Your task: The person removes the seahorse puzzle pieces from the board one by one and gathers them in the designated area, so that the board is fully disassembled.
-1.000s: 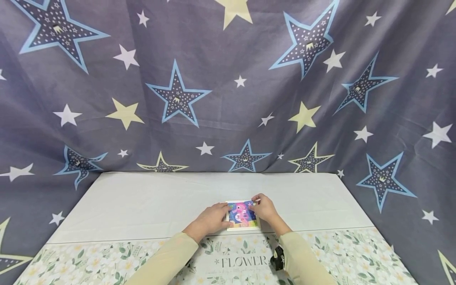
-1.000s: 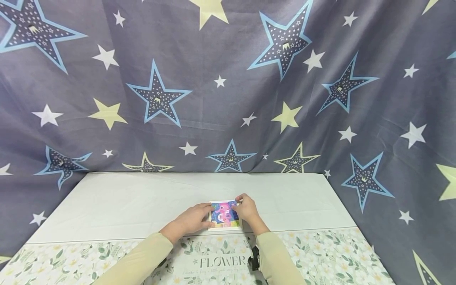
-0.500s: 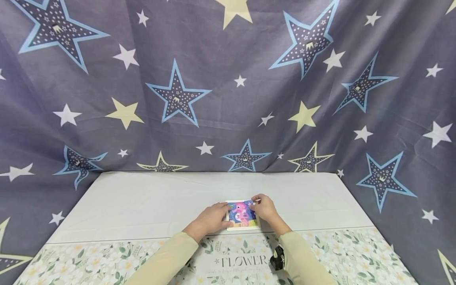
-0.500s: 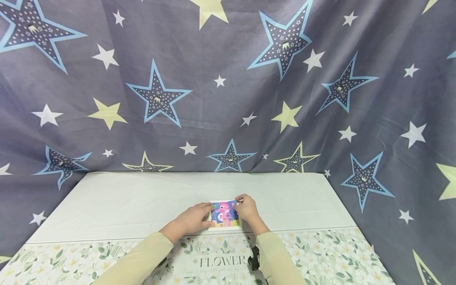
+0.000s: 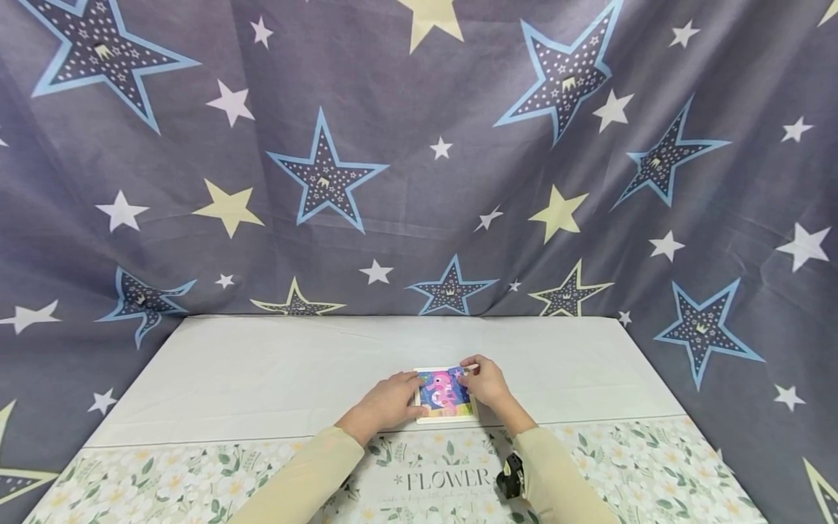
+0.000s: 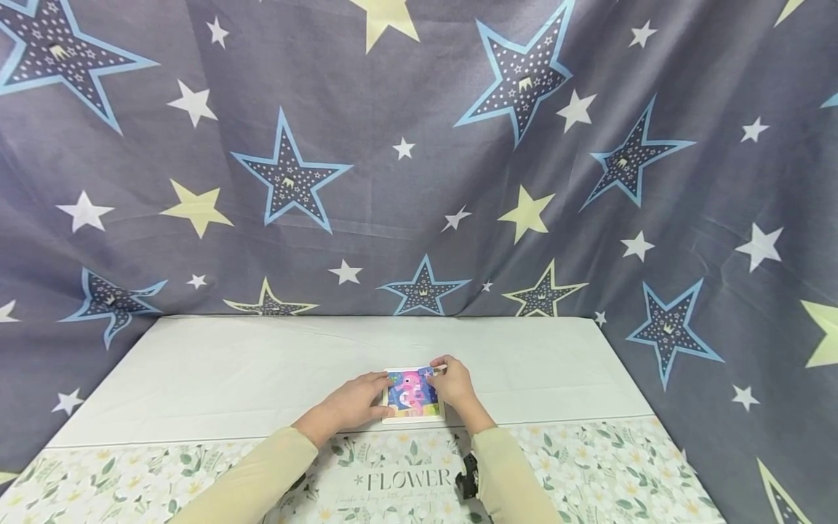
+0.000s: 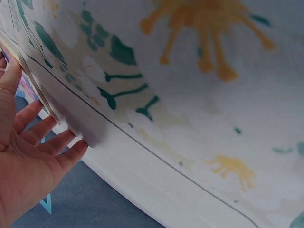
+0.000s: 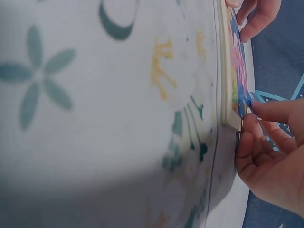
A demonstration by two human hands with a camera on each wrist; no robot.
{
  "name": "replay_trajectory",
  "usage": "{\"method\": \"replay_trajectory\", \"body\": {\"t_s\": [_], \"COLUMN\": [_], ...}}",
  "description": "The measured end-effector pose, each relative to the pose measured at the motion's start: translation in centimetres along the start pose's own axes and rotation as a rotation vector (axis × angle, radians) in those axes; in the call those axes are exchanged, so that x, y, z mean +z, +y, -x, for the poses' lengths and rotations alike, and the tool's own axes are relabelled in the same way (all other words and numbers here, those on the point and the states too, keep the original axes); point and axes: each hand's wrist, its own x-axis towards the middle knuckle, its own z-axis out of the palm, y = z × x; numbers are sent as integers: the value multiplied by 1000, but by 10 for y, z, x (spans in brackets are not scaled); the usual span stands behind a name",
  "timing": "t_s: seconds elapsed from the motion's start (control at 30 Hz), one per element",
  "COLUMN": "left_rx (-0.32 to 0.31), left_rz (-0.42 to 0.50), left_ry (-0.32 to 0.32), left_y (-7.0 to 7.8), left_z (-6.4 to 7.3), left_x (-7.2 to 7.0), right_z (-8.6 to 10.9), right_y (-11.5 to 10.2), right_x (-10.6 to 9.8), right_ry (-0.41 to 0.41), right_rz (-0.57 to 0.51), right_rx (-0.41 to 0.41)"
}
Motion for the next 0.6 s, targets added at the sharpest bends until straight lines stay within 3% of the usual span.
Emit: {"method": "replay_trajectory", "body": {"t_s": [0.6], "left_rx": [7], "left_rz": [8], "left_ry": [7], "left_y": [-1], "left_z": [-1], "left_x": [2], "right_z": [-2], "right_y": [3], "right_x": [-2], "right_ry": [-2], "right_rz": [-68], "right_rx": [-16]}}
